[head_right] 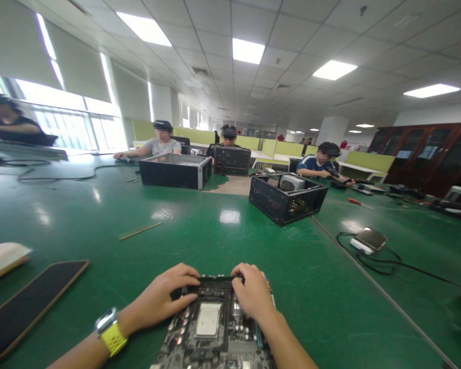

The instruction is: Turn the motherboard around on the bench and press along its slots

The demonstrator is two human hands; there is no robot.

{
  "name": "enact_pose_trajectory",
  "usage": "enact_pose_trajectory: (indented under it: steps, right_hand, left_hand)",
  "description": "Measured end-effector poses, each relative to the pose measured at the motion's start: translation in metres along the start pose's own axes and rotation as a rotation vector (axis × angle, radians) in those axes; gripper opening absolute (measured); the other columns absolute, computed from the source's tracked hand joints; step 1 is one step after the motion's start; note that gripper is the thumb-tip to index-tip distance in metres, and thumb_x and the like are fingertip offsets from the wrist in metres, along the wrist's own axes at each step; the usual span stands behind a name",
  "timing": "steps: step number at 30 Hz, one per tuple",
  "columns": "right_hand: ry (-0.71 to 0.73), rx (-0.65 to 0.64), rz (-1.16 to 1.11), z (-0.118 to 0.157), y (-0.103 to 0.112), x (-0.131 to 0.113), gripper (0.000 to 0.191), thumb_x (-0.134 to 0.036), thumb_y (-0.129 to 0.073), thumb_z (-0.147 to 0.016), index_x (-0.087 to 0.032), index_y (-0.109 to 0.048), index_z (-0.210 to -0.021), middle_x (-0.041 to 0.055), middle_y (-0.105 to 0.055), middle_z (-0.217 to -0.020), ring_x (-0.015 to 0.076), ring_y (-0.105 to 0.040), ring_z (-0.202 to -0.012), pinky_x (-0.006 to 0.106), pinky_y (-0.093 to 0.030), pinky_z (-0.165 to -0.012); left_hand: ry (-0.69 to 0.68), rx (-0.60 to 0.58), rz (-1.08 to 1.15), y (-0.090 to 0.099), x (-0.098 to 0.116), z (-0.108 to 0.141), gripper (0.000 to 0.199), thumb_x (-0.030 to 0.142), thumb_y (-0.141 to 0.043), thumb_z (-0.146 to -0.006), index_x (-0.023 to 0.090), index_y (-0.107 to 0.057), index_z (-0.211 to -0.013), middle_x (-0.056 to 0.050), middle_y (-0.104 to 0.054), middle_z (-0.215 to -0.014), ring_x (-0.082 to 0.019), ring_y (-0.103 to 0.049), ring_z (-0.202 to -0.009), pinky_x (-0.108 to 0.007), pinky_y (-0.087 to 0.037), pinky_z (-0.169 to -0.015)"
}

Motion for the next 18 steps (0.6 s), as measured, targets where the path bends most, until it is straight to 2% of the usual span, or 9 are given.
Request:
enact_pose_trajectory:
  steps: [5, 8, 10, 12, 14, 17, 18]
  right_hand:
    - [0.035, 0.079, 0.006, 0.001, 0.01, -0.012, 0.017, -0.017, -0.047, -0.077, -0.022, -0.063, -0.082, 0.0004, -0.065, -0.088, 0.0174, -0.053, -0.089, 0.028, -0.035, -0.081]
    - [0.09, 0.095, 0.064, 0.013, 0.022, -0.039, 0.011, -0.024, -0.051, -0.081, -0.021, -0.061, -0.077, 0.0013, -0.064, -0.084, 0.0184, -0.051, -0.087, 0.029, -0.035, -0.079]
    - [0.165, 0.048, 0.111, 0.027, 0.02, -0.062, 0.015, -0.031, -0.052, -0.083, -0.022, -0.06, -0.074, 0.0015, -0.063, -0.081, 0.0189, -0.051, -0.084, 0.03, -0.035, -0.076]
    - [0.283, -0.012, 0.161, 0.044, 0.005, -0.083, 0.02, -0.042, -0.056, -0.082, -0.023, -0.061, -0.078, 0.0018, -0.063, -0.083, 0.0203, -0.052, -0.084, 0.032, -0.036, -0.075]
    - [0.406, -0.044, 0.233, 0.06, -0.024, -0.095, 0.029, -0.052, -0.062, -0.075, -0.026, -0.063, -0.086, 0.0029, -0.065, -0.087, 0.023, -0.054, -0.085, 0.033, -0.039, -0.074]
    - [0.497, -0.107, 0.371, 0.073, -0.08, -0.094, 0.016, -0.04, -0.057, -0.083, -0.027, -0.065, -0.082, 0.0026, -0.064, -0.067, 0.0203, -0.057, -0.068, 0.029, -0.04, -0.06]
    - [0.506, -0.122, 0.391, 0.075, -0.096, -0.091, 0.017, -0.039, -0.056, -0.083, -0.025, -0.065, -0.078, 0.0032, -0.064, -0.063, 0.0202, -0.058, -0.064, 0.028, -0.04, -0.056]
  left_hand:
    - [-0.023, 0.015, 0.017, 0.001, 0.002, 0.001, 0.02, 0.025, -0.061, -0.083, 0.022, -0.067, -0.102, -0.007, -0.063, -0.11, -0.023, -0.058, -0.101, -0.038, -0.048, -0.089]
    - [-0.042, 0.045, 0.039, 0.002, 0.003, 0.001, 0.018, 0.025, -0.061, -0.083, 0.022, -0.067, -0.1, -0.007, -0.063, -0.109, -0.022, -0.058, -0.1, -0.037, -0.049, -0.089]
    - [-0.045, 0.106, 0.052, 0.003, 0.001, 0.001, 0.016, 0.024, -0.058, -0.085, 0.022, -0.067, -0.098, -0.007, -0.062, -0.109, -0.022, -0.058, -0.1, -0.036, -0.049, -0.088]
    - [-0.038, 0.194, 0.052, 0.004, -0.003, 0.001, 0.015, 0.023, -0.055, -0.087, 0.021, -0.066, -0.096, -0.007, -0.062, -0.108, -0.021, -0.058, -0.1, -0.036, -0.049, -0.088]
    - [-0.03, 0.273, 0.04, 0.005, -0.006, 0.001, 0.015, 0.022, -0.053, -0.089, 0.02, -0.066, -0.095, -0.007, -0.062, -0.106, -0.02, -0.058, -0.099, -0.035, -0.048, -0.088]
    - [-0.027, 0.325, 0.016, 0.006, -0.008, 0.002, 0.014, 0.022, -0.052, -0.089, 0.02, -0.065, -0.094, -0.007, -0.063, -0.102, -0.02, -0.059, -0.097, -0.034, -0.048, -0.087]
    - [-0.028, 0.327, 0.01, 0.006, -0.008, 0.002, 0.014, 0.022, -0.052, -0.089, 0.02, -0.065, -0.094, -0.007, -0.063, -0.101, -0.02, -0.059, -0.096, -0.034, -0.048, -0.086]
Point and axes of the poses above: each hand's wrist, its own z-axis away from the middle knuckle, its own y-axis out of the back of the hand, x = y × z, the point moved 2 cm from there along -z, towards the middle knuckle
